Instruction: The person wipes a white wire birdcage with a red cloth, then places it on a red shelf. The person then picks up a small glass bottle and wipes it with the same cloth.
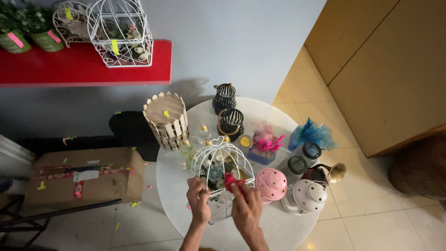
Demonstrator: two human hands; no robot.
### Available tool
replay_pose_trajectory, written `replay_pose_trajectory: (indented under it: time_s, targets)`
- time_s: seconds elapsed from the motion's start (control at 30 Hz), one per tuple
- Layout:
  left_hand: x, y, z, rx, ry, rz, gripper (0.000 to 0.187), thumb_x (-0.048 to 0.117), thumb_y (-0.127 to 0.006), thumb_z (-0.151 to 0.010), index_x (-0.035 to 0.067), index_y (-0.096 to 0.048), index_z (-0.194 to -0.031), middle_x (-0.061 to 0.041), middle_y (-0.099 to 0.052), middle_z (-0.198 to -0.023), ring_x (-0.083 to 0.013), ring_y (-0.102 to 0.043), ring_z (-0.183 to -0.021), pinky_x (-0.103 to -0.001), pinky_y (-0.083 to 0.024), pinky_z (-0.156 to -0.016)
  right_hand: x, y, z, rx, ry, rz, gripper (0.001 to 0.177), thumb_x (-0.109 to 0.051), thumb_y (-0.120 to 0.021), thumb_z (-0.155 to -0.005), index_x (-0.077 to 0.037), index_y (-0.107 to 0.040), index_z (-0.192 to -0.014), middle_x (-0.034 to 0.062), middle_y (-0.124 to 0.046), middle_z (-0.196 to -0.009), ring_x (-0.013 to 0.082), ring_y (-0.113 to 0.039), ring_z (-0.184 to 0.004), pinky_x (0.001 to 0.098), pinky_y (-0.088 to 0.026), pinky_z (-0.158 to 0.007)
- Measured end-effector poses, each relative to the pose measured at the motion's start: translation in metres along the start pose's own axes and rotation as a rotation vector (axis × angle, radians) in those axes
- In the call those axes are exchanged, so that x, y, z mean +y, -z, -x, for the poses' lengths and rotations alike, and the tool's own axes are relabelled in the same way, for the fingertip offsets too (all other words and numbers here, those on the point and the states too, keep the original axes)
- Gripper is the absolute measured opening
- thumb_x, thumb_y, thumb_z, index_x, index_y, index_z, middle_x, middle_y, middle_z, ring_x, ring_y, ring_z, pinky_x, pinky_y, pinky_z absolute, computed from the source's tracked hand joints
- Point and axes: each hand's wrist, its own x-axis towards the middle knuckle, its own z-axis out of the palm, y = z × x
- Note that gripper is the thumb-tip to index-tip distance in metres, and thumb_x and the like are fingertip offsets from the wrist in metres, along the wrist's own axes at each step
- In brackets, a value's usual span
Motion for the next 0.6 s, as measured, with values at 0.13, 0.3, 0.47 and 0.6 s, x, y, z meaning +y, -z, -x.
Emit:
replay_pose_trajectory:
  time_s: [0.13, 0.3, 0.47, 0.6]
  targets:
    - [0.004, 0.0, 0.0, -0.014, -0.002, -0.04, 0.023, 0.011, -0.058, -0.07, 0.005, -0.037, -0.067, -0.006, -0.041, -0.075, -0.0224, -0.036, -0.087, -0.036, -0.033, -0.08, 0.009, 0.004, -0.003, 0.041, -0.064, 0.009, 0.048, 0.01, -0.067, -0.075, -0.006, -0.073, -0.12, 0.0113, -0.067, -0.108, 0.0294, -0.061, -0.091, 0.0419, -0.05, -0.079]
    - [0.004, -0.002, -0.001, -0.028, -0.017, -0.044, 0.023, 0.011, -0.058, -0.07, 0.005, -0.037, -0.067, -0.006, -0.042, -0.076, -0.023, -0.036, -0.088, -0.036, -0.034, -0.079, -0.004, -0.001, -0.003, 0.034, -0.05, -0.098, 0.05, 0.01, -0.066, -0.073, -0.005, -0.072, -0.12, 0.0112, -0.069, -0.112, 0.0299, -0.063, -0.092, 0.0407, -0.052, -0.082]
    - [0.004, -0.005, -0.001, -0.015, -0.028, -0.07, 0.016, 0.009, -0.056, -0.07, 0.005, -0.041, -0.067, -0.007, -0.045, -0.076, -0.0234, -0.039, -0.087, -0.036, -0.036, -0.08, -0.021, -0.005, 0.001, -0.05, -0.023, -0.156, 0.051, 0.01, -0.067, -0.072, -0.005, -0.073, -0.121, 0.0156, -0.067, -0.118, 0.0322, -0.064, -0.095, 0.0412, -0.053, -0.082]
    - [0.003, -0.006, 0.0, -0.009, -0.031, -0.089, 0.019, 0.007, -0.057, -0.071, 0.003, -0.039, -0.068, -0.008, -0.044, -0.076, -0.0241, -0.038, -0.088, -0.037, -0.036, -0.081, -0.024, -0.003, 0.0, -0.067, 0.019, -0.176, 0.05, 0.01, -0.067, -0.071, -0.005, -0.073, -0.118, 0.0169, -0.067, -0.125, 0.0326, -0.065, -0.1, 0.0414, -0.054, -0.085]
